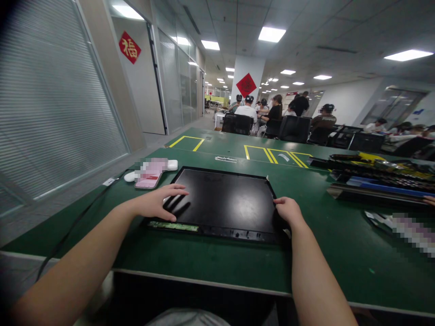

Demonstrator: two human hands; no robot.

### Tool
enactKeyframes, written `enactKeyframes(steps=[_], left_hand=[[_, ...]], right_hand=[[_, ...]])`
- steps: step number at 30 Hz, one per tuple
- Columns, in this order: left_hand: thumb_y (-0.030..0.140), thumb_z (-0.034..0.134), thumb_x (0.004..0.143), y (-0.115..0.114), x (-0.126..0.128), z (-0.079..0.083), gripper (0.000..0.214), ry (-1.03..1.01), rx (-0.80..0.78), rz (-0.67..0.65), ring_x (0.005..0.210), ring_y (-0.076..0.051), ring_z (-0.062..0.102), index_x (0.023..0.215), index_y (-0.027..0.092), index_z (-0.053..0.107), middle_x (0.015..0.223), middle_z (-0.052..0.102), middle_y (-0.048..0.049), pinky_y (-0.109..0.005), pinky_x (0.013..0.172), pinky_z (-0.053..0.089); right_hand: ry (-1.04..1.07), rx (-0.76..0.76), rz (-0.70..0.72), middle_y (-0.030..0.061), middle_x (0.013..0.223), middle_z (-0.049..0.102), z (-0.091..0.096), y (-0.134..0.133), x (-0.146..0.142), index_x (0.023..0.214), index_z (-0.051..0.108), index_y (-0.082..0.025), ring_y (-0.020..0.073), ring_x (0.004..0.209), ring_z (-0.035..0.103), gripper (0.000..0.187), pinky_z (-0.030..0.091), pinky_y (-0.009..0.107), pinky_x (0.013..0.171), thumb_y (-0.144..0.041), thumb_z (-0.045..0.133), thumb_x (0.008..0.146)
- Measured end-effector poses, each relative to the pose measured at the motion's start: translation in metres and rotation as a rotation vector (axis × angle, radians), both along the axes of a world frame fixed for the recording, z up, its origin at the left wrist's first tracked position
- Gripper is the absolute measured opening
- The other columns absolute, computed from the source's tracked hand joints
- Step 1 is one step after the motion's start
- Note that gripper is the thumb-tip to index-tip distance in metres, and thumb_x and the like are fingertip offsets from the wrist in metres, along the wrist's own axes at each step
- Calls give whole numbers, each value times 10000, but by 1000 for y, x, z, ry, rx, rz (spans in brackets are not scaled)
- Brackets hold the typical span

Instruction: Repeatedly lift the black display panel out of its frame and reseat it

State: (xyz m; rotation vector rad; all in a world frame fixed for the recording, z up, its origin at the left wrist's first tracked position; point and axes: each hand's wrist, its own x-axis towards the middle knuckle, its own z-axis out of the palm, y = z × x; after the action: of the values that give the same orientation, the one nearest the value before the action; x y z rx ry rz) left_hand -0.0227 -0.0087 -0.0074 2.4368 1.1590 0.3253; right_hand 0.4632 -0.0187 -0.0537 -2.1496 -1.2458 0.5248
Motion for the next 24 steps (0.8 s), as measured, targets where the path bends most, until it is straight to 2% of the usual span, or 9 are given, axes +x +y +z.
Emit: enactKeyframes(steps=[4,10,14,24], left_hand=[[514,829,595,1,-1,-1,871,-24,9,-5,1401,-352,370,1387,300,536,1537,383,-106,-456,1130,331],[529,843,569,2,-1,-1,909,-41,26,-3,1403,-368,354,1392,296,534,1539,376,-124,-481,1131,316],[515,852,561,2,-2,-3,898,-73,37,-14,1401,-363,358,1382,321,543,1539,379,-109,-480,1126,319],[499,857,562,1,0,0,862,-72,49,-32,1390,-358,380,1354,313,573,1543,373,-110,-472,1121,333]], right_hand=[[-13,-13,-11,75,833,733,5,-2,-3,870,747,-179,196,758,674,258,484,255,667,-76,608,678],[-95,8,-2,85,870,735,6,-2,-7,789,719,-183,207,809,671,71,473,264,671,-212,667,749],[-116,17,12,82,871,735,5,-2,-7,770,701,-187,203,804,672,75,477,266,682,-258,705,744],[-109,-16,9,90,881,729,9,-3,-11,802,700,-175,205,792,667,84,469,283,682,-241,709,751]])
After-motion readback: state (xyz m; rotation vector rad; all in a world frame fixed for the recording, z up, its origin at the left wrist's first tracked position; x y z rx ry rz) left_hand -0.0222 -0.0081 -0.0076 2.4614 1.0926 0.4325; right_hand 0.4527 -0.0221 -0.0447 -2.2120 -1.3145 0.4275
